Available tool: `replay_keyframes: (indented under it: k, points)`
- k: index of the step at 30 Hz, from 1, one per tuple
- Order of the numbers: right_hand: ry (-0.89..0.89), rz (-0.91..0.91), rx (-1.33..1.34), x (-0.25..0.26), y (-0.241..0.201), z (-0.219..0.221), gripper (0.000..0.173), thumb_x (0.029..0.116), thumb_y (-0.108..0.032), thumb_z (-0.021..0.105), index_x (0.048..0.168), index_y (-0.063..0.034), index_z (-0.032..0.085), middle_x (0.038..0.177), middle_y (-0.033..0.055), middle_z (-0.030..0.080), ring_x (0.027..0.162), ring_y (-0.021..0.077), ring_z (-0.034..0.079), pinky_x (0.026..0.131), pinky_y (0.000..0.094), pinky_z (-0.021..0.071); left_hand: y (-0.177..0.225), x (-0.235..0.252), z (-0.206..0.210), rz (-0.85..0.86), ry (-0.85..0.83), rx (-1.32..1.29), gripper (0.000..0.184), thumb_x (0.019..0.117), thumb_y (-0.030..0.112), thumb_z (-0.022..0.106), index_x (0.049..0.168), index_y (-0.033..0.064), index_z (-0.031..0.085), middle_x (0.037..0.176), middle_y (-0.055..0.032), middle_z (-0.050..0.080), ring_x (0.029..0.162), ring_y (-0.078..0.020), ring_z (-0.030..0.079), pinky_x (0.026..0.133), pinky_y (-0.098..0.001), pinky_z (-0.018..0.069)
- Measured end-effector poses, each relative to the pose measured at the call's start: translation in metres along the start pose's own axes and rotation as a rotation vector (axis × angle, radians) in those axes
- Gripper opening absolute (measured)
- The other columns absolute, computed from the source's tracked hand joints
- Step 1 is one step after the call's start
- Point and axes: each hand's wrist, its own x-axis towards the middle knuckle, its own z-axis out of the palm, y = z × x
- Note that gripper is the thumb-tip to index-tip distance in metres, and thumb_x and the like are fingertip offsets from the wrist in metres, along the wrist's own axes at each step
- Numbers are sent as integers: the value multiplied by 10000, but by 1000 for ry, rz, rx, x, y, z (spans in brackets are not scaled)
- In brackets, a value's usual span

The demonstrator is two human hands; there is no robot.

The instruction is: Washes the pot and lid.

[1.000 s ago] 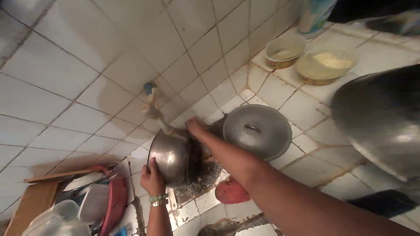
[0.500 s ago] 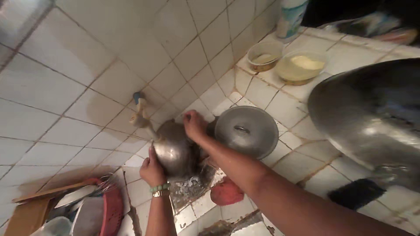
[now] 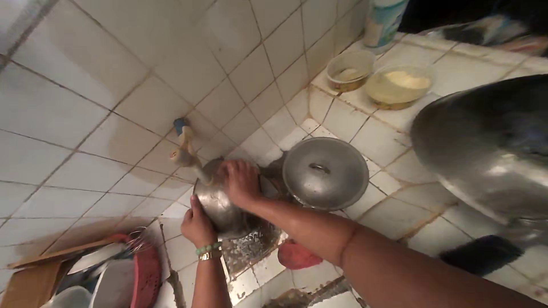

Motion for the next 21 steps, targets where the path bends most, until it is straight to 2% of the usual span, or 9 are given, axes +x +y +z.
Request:
replay_keyframes:
  k: [4,8,11,13,15,17,18,20,21]
  points:
    - [58,189,38,35,25,-3,381,1101,-327,445,1353,-67,566,1288,231,613,1219,431,579,985,638,457,-6,-1,-3,-16,12,-21,543,1028,458,581,684,38,595,605,-34,559,566,-150,568,606,-394,488]
    - [244,-135,-25,-24,14,20,323,1042,-287,538,1184,-54,711,1158,194,702,1140,414,645,944,609,489,-4,-1,-3,-12,-4,-24,539,1040,443,562,718,13,610,630,-40,558,595,-143,565,633,-391,488]
    - [44,103,47,5,14,-2,392,1103,-325,451,1361,-71,601,1332,222,603,1290,422,535,1062,619,404,-4,-4,0,-24,10,-32,521,1041,440,562,738,22,634,647,-51,595,605,-159,600,633,-406,507]
    - [104,163,28,17,15,-1,384,1102,-338,448,1353,-81,583,1308,222,598,1240,425,555,999,607,448,-2,-5,2,-45,17,-13,543,1039,470,554,751,19,652,668,-72,612,631,-193,612,651,-444,507]
    - [165,2,-51,-10,5,13,383,1075,-322,497,1316,-62,641,1289,229,627,1232,432,576,1007,606,453,4,-4,5,-40,11,23,571,1037,488,546,735,13,639,661,-80,604,632,-207,607,652,-460,499]
    - [301,-216,-111,-38,-2,29,325,999,-298,600,1180,-65,736,1166,201,711,1111,423,665,901,594,515,7,-4,5,-18,-8,39,565,1040,471,547,730,4,620,652,-73,576,624,-194,583,653,-445,487]
    - [250,-205,-89,-37,-6,25,317,1001,-276,600,1197,-65,732,1177,206,706,1132,428,652,926,603,496,6,-4,4,-10,-9,35,556,1042,460,549,731,4,618,650,-71,575,620,-188,584,651,-437,492]
    - [1,-10,-29,-6,-9,1,373,1080,-313,500,1343,-86,636,1318,213,631,1273,417,555,1057,611,401,0,-5,2,-19,4,-9,538,1045,444,550,747,3,627,658,-71,587,622,-181,596,652,-428,504]
    - [-70,94,-1,15,-1,-5,397,1096,-337,464,1382,-92,591,1351,211,606,1296,407,539,1068,616,394,-7,-8,-1,-30,14,-46,528,1049,430,549,768,-7,641,674,-78,601,635,-180,603,666,-428,508]
